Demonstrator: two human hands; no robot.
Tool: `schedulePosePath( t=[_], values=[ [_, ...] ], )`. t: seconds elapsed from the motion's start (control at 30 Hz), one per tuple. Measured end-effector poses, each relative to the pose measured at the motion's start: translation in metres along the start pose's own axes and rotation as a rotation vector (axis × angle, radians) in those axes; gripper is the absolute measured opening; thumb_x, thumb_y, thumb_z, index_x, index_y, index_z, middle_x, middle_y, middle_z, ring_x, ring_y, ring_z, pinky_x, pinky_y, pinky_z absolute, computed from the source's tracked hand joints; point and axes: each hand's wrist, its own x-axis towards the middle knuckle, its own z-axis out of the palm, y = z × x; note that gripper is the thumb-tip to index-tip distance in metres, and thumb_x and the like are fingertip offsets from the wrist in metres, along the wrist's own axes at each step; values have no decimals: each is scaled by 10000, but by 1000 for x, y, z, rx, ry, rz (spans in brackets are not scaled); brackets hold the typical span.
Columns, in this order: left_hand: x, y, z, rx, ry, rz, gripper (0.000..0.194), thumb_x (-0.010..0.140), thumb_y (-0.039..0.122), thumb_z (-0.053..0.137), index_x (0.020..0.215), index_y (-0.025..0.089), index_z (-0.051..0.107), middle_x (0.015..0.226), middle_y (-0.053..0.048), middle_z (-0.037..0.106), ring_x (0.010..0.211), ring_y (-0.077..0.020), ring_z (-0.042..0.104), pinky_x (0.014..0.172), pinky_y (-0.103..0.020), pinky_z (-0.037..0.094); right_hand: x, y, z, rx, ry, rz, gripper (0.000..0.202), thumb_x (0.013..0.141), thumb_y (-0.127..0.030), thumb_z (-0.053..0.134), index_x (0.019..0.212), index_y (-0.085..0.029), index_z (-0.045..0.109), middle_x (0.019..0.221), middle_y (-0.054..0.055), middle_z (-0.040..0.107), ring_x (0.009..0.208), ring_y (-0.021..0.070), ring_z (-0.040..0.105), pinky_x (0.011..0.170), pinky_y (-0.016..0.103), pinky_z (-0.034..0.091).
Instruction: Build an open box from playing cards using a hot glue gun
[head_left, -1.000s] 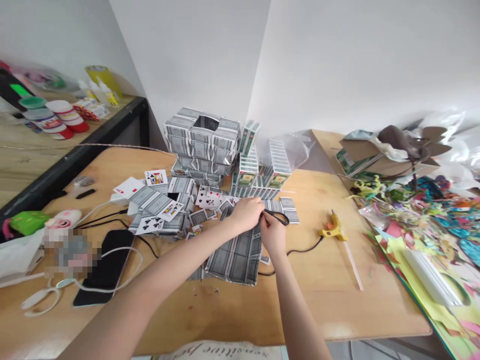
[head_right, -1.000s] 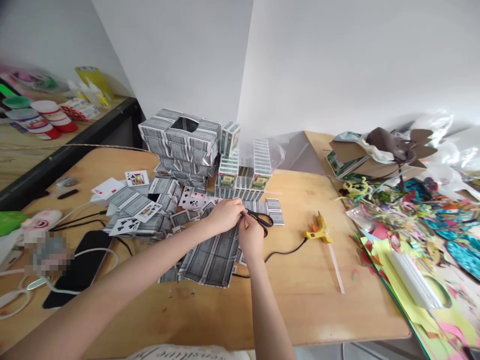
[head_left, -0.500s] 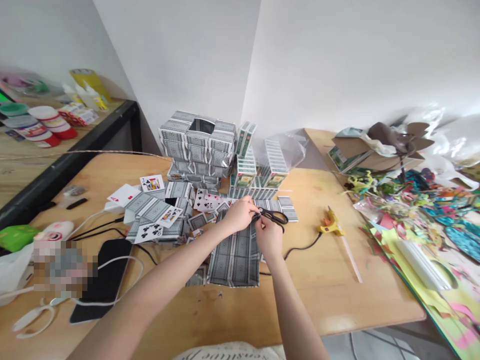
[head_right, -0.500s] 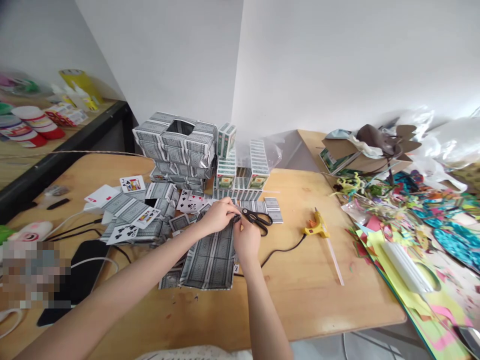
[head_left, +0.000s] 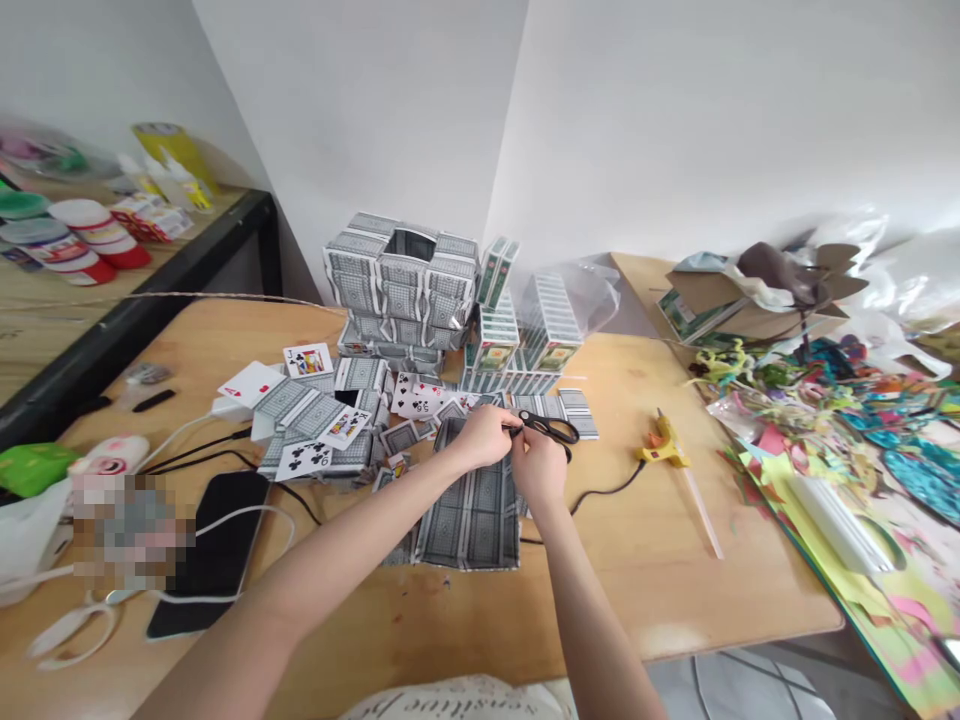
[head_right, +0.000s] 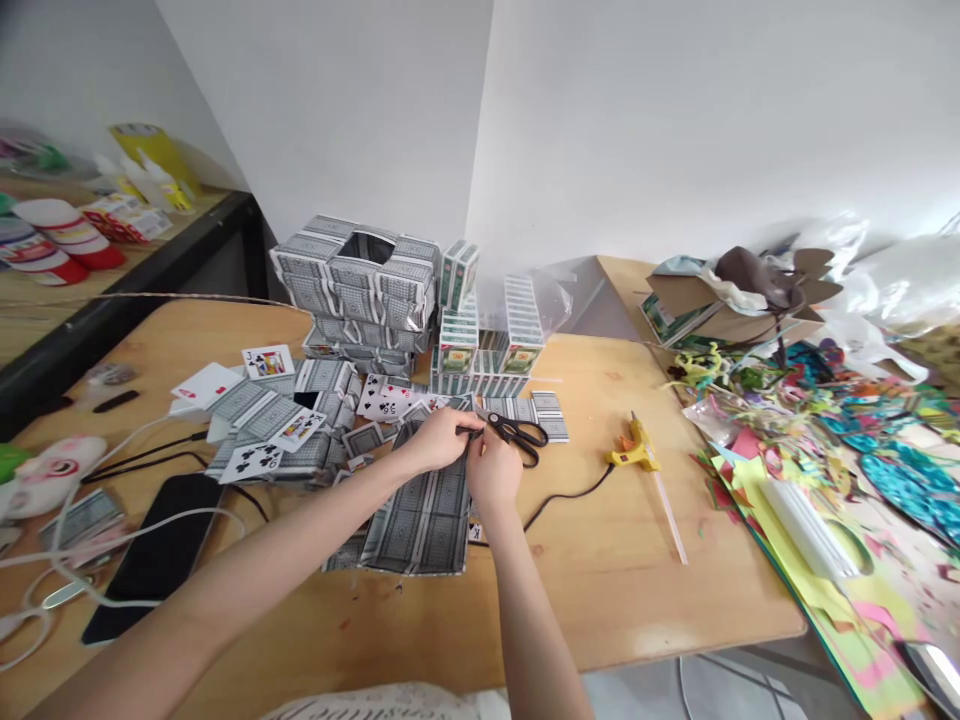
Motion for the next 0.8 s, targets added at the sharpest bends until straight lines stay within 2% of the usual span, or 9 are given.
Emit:
schedulePosePath(
  t=[0.2,0.33,0.43,0.53,0.6,0.67,0.7,0.8],
  values=[
    [0,-2,2,106,13,71,315,668,64,502,899,162,692,945,-66,685,895,-202,605,820,-317,459,5,4,1,34,13,-37,316,815,-233,373,689,-142,648,607,77,631,497,128,487,467,232,226],
    [7,-4,-5,158,19,69,273,719,111,500,916,157,683,958,-71,680,887,-197,606,815,-316,461,6,5,-4,90,19,-77,330,820,-258,368,679,-150,647,585,59,619,492,122,464,472,226,232],
    [12,-2,-14,188,-27,90,248,760,139,486,899,190,685,946,-48,680,887,-185,604,828,-318,457,5,1,-8,89,20,-94,330,820,-264,369,698,-147,653,583,60,613,483,117,450,475,228,232],
    [14,3,-35,232,-101,197,233,757,144,508,891,213,685,1031,-33,643,951,-175,581,889,-318,426,5,0,-9,68,23,-77,322,814,-264,376,684,-150,648,579,59,605,479,117,446,475,230,232],
    [9,5,-57,254,-46,273,238,764,154,504,916,215,676,1169,-31,566,1052,-182,531,945,-330,386,5,2,-11,73,9,-74,319,809,-265,377,662,-155,637,554,47,588,474,116,442,476,227,238],
    [-3,4,-81,296,70,209,262,782,146,457,926,205,667,1177,-41,552,1013,-177,545,910,-332,408,7,7,-12,93,-10,-79,320,804,-271,375,637,-157,623,534,37,571,473,117,442,479,223,248],
    [-11,2,-91,336,86,160,266,783,140,441,905,202,669,1113,-44,586,945,-176,570,872,-333,427,8,11,-13,102,-16,-79,324,801,-275,371,627,-157,618,527,33,564,471,117,442,480,223,252],
    [-44,-6,-106,457,-35,-32,279,771,117,419,823,217,674,877,-38,661,802,-186,603,779,-334,455,13,20,-15,124,-22,-70,328,791,-283,364,628,-159,621,506,23,547,469,122,446,481,225,257]
  ],
)
